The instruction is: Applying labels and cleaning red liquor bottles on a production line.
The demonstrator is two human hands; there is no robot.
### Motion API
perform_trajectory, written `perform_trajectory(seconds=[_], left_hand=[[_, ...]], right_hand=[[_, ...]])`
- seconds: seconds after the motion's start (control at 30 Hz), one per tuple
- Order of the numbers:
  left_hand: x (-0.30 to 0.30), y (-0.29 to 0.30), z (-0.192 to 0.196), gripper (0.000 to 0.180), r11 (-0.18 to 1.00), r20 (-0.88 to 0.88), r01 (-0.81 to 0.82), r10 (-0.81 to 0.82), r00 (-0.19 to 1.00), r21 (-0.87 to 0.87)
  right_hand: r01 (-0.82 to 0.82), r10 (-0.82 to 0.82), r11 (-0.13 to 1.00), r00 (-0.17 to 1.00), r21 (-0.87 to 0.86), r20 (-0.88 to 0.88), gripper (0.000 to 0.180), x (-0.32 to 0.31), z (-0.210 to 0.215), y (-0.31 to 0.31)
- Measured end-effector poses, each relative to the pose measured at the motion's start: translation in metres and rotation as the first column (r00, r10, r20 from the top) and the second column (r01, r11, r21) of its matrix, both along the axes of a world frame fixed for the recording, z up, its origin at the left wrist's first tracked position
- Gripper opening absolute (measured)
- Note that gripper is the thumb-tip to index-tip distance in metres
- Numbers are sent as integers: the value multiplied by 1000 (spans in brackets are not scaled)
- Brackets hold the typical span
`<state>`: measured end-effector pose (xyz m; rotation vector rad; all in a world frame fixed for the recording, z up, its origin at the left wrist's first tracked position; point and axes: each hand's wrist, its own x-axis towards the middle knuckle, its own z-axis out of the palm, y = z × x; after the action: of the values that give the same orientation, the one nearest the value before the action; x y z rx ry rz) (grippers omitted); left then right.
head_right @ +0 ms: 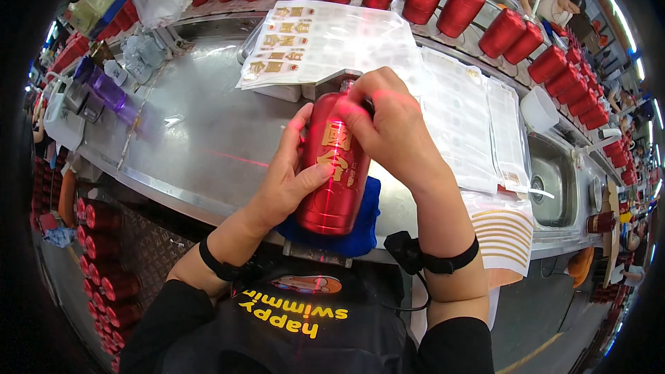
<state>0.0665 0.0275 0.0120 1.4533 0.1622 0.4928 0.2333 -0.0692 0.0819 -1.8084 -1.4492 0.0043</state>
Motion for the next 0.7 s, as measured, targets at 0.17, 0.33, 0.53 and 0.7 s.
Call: perform_trajectory(seconds=[0.17, 0.33, 0.53, 0.7], left_hand=[[-1, 2, -1, 74, 958, 103, 51, -22, 994, -282], [-2, 4, -2, 70, 983, 78, 30, -16, 997, -182], [-1, 1, 1, 75, 981, 53, 38, -28, 998, -192], [0, 1, 1, 77, 988, 61, 18, -9, 998, -156]], right_hand=[[188, -181, 982, 926, -14, -332, 40, -8, -16, -27], [12, -50, 998, 797, -68, -602, 69, -29, -42, -50], [69, -73, 997, 924, -25, -376, 98, -34, -51, -42], [71, -61, 997, 901, 8, -429, 97, -37, -49, -39]])
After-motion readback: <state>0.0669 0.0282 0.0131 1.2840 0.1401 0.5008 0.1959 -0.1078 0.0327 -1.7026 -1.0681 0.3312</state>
